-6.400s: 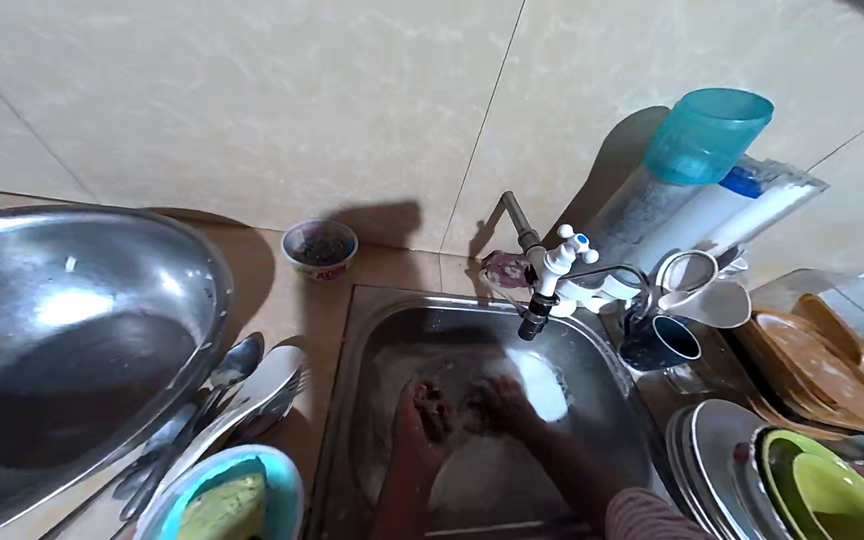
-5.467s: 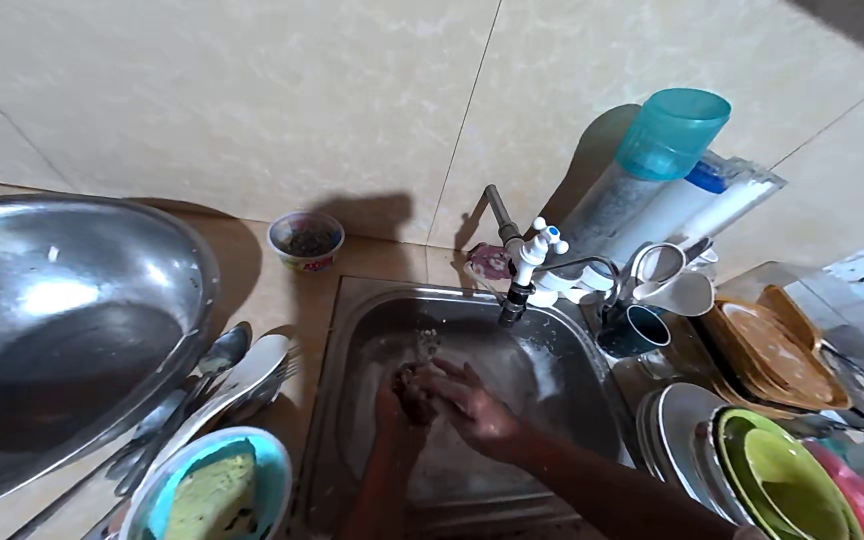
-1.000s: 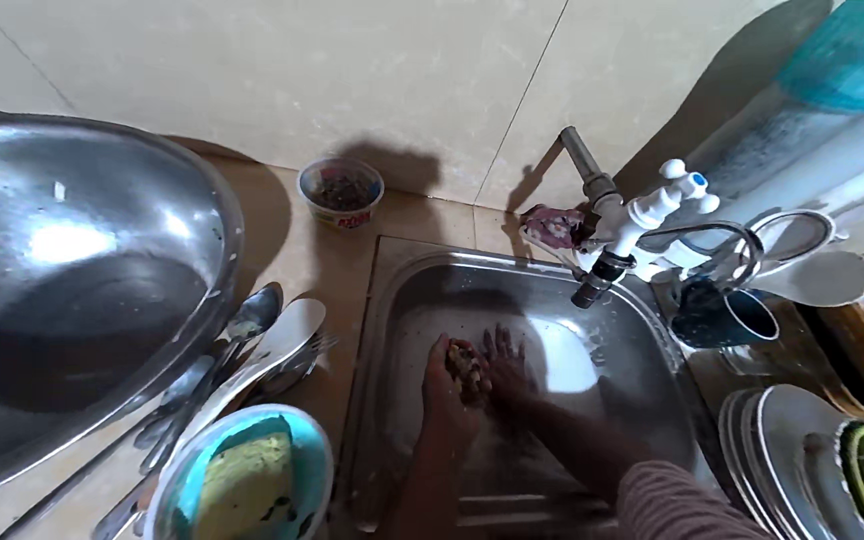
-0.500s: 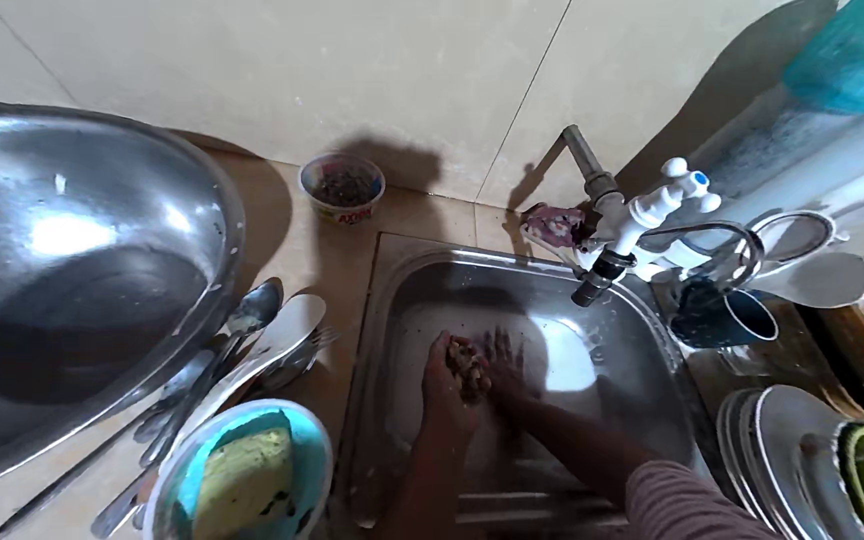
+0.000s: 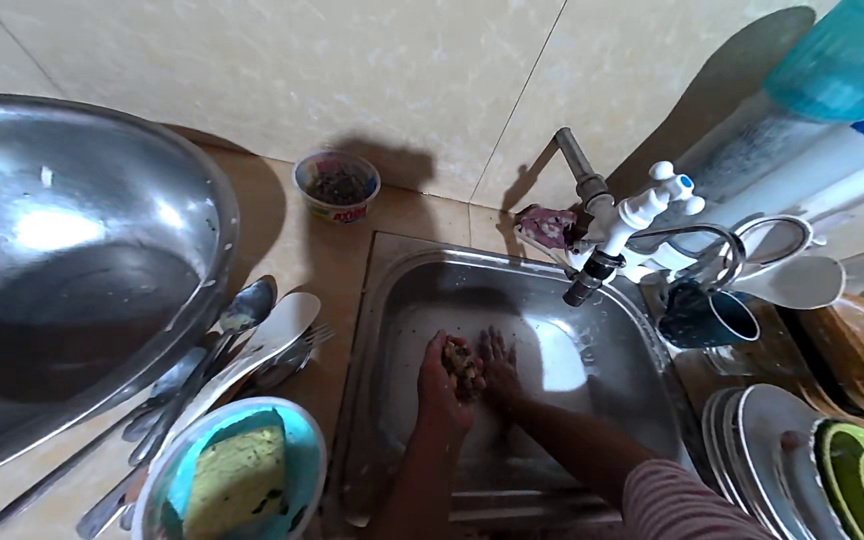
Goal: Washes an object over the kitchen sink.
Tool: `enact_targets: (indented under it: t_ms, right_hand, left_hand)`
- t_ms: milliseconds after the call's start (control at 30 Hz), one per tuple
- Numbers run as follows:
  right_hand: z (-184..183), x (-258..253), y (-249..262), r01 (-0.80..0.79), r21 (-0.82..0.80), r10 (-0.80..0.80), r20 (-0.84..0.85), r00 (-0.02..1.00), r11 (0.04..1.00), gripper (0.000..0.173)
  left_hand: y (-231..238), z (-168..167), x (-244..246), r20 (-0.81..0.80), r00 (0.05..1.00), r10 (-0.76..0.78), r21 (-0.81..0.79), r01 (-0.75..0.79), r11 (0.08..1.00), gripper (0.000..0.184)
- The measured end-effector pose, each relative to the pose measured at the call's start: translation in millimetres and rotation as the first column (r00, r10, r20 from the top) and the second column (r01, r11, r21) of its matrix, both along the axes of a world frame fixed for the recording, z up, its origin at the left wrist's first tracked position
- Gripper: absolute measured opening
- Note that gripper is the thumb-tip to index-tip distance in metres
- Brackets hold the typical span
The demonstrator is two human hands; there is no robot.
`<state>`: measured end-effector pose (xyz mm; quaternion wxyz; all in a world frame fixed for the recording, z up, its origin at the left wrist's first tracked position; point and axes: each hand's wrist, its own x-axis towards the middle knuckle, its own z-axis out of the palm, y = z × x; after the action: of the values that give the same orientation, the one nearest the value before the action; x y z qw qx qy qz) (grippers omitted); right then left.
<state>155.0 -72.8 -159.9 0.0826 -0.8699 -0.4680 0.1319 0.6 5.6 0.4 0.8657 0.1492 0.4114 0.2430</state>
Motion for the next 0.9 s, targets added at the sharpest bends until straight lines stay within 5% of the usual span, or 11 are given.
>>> enact_targets:
  t_ms: [333, 733, 900]
  right_hand:
    - [-5.0, 3.1, -2.4, -0.007, 0.119, 0.009, -0.017, 1.000, 0.993, 0.090]
    - [10.8, -3.9, 17.8, 0.072, -0.120, -0.070, 0.021, 0.997, 0.990, 0.058]
    - [3.5, 1.5, 21.9, 0.019, -0.108, -0.010, 0.086, 0.996, 0.994, 0.063]
  left_hand:
    - [0.7, 1.4, 0.5, -0.006, 1.000, 0.002, -0.011, -0.002, 1.000, 0.041]
    - [1.8, 3.0, 3.0, 0.000, 1.000, -0.003, -0.021, 0.003, 1.000, 0.042]
    - [0.8, 0.0, -0.4, -0.004, 1.000, 0.019, -0.011, -0.019, 1.000, 0.041]
